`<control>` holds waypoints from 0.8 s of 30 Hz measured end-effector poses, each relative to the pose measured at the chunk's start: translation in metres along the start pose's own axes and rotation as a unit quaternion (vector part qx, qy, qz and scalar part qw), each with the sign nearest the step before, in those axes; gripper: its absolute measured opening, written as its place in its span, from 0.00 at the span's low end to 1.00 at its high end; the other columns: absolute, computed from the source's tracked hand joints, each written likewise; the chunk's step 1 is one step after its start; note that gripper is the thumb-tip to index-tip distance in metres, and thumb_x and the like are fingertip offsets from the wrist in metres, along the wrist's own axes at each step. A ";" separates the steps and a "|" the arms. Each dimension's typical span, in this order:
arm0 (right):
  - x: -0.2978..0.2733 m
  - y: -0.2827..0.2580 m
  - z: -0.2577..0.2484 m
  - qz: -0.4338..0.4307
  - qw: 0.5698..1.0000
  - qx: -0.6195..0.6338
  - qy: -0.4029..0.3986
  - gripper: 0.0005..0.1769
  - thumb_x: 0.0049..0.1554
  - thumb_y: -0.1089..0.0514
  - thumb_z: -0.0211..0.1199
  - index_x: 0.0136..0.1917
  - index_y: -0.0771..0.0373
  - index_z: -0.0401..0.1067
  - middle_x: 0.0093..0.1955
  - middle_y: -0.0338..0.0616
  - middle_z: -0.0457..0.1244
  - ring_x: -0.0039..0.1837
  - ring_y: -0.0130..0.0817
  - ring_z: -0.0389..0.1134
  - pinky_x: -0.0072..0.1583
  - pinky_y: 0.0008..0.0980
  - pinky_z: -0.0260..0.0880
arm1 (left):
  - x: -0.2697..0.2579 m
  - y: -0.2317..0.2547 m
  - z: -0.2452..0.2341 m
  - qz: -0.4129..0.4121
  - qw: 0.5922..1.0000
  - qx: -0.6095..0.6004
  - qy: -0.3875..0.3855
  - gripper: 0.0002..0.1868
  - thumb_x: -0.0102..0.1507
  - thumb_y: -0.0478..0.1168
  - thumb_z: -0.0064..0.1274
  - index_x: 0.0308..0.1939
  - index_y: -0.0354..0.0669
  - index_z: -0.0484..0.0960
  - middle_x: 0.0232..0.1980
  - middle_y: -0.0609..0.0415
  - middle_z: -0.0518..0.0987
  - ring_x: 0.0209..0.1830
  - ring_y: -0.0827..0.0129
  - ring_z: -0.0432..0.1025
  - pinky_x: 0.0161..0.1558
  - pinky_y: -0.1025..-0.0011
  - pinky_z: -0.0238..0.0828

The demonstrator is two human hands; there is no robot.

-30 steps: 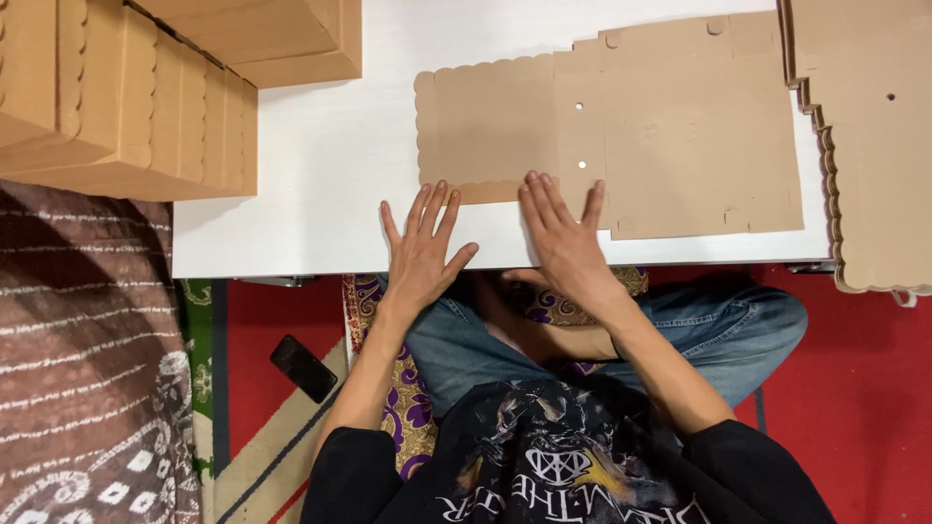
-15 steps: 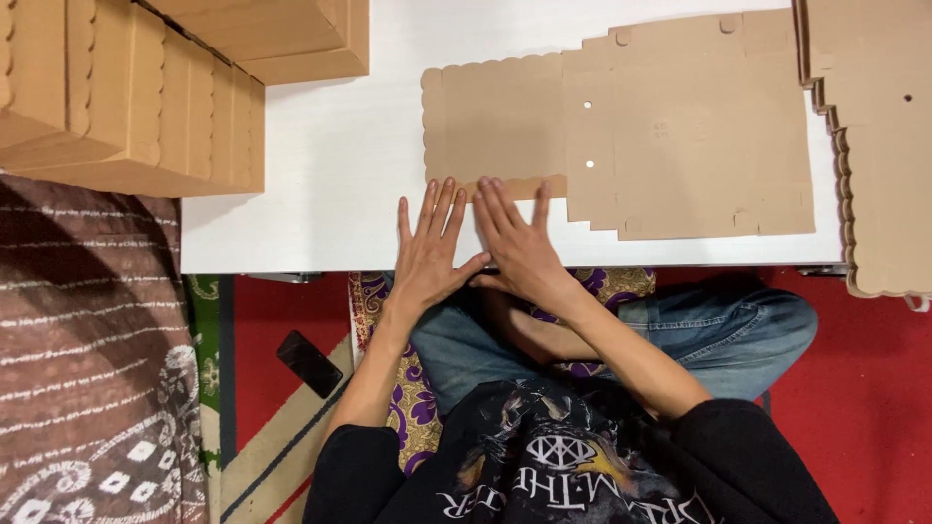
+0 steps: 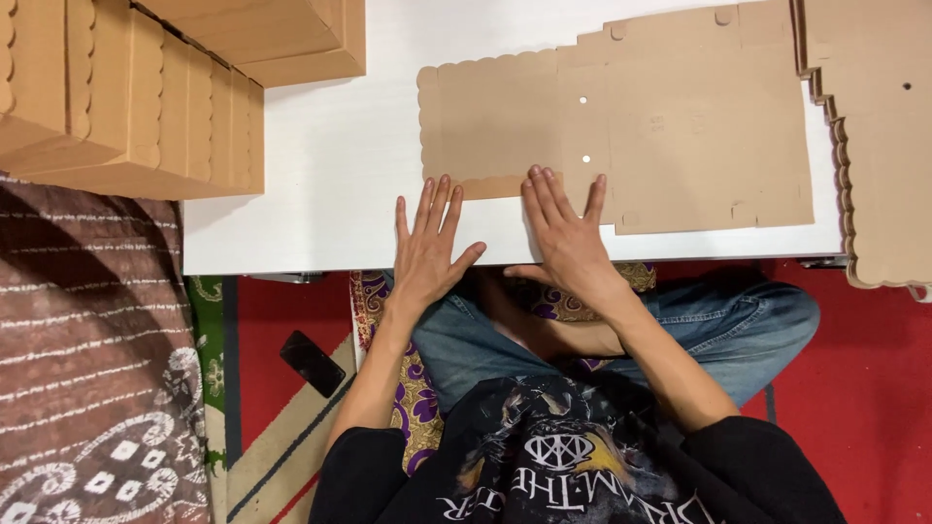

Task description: Folding the edges of a flat cardboard sheet to prepare it for box assembly.

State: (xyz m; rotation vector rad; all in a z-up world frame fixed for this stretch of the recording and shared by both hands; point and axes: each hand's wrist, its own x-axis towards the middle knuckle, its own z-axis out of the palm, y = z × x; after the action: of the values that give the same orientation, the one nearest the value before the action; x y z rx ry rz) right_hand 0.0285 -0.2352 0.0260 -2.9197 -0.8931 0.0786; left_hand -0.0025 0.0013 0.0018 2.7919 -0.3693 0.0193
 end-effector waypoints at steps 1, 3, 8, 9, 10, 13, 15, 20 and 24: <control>-0.002 0.002 0.003 0.001 1.000 -0.001 0.000 0.72 0.46 0.14 0.61 0.84 0.66 0.47 0.87 0.57 0.42 0.87 0.48 0.38 0.72 0.83 0.13 | 0.000 0.001 0.001 0.001 1.000 -0.001 0.000 0.46 0.70 0.71 0.32 0.83 0.45 0.51 0.86 0.45 0.45 0.86 0.54 0.34 0.77 0.39 0.15; -0.006 0.006 0.008 0.004 0.999 0.004 0.032 0.73 0.44 0.17 0.64 0.84 0.67 0.48 0.87 0.57 0.43 0.87 0.48 0.39 0.73 0.84 0.18 | 0.000 0.003 0.005 -0.017 1.000 -0.012 0.010 0.45 0.71 0.70 0.28 0.82 0.46 0.52 0.86 0.44 0.44 0.86 0.51 0.32 0.75 0.35 0.15; -0.007 0.004 0.010 0.005 0.999 0.002 0.053 0.73 0.41 0.22 0.71 0.83 0.67 0.48 0.87 0.57 0.43 0.87 0.48 0.39 0.74 0.82 0.17 | 0.008 0.040 0.014 -0.058 0.998 0.010 0.035 0.41 0.73 0.67 0.33 0.82 0.46 0.54 0.85 0.38 0.42 0.85 0.42 0.28 0.69 0.26 0.12; -0.007 0.005 0.011 0.004 0.998 0.002 0.058 0.73 0.40 0.24 0.73 0.83 0.66 0.48 0.87 0.56 0.44 0.87 0.47 0.40 0.74 0.82 0.17 | 0.011 0.047 0.015 -0.060 0.997 0.015 0.041 0.39 0.73 0.66 0.33 0.82 0.48 0.55 0.85 0.37 0.43 0.84 0.38 0.28 0.67 0.23 0.11; -0.008 0.006 0.014 0.007 0.998 0.003 0.058 0.73 0.40 0.24 0.73 0.83 0.66 0.48 0.87 0.56 0.44 0.87 0.47 0.40 0.74 0.82 0.17 | 0.015 0.054 0.018 -0.058 0.997 0.015 0.040 0.39 0.73 0.66 0.33 0.82 0.48 0.55 0.85 0.37 0.43 0.84 0.38 0.28 0.67 0.23 0.11; -0.007 0.009 0.019 0.004 0.998 0.005 0.064 0.74 0.38 0.27 0.75 0.84 0.65 0.48 0.87 0.55 0.43 0.87 0.46 0.39 0.74 0.82 0.15 | 0.027 0.069 0.025 -0.027 0.999 0.008 0.037 0.37 0.74 0.62 0.35 0.82 0.49 0.56 0.85 0.37 0.45 0.84 0.35 0.29 0.67 0.21 0.16; -0.008 0.010 0.021 0.000 0.997 0.018 0.075 0.74 0.36 0.29 0.76 0.84 0.65 0.48 0.87 0.53 0.43 0.87 0.45 0.39 0.74 0.82 0.18 | 0.030 0.073 0.031 0.009 1.000 0.010 0.017 0.35 0.75 0.59 0.32 0.81 0.47 0.56 0.85 0.43 0.48 0.85 0.43 0.33 0.68 0.23 0.12; -0.009 0.008 0.017 -0.007 0.997 0.031 0.074 0.74 0.36 0.32 0.78 0.84 0.64 0.48 0.87 0.53 0.43 0.86 0.45 0.41 0.74 0.83 0.18 | 0.021 0.060 0.021 0.015 1.000 0.013 0.023 0.36 0.74 0.61 0.34 0.81 0.48 0.56 0.86 0.45 0.47 0.86 0.46 0.31 0.66 0.21 0.08; -0.009 0.008 0.014 -0.005 0.996 0.043 0.072 0.73 0.37 0.32 0.77 0.84 0.63 0.47 0.87 0.52 0.43 0.86 0.44 0.40 0.75 0.83 0.18 | 0.009 0.046 0.011 0.017 0.999 0.033 0.037 0.36 0.74 0.61 0.33 0.82 0.48 0.55 0.86 0.44 0.40 0.85 0.44 0.26 0.65 0.20 0.07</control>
State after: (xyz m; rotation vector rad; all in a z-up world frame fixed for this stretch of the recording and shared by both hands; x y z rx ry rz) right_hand 0.0247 -0.2463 0.0118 -2.7989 -0.8605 -0.0914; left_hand -0.0058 -0.0467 0.0064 2.8400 -0.4059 0.1452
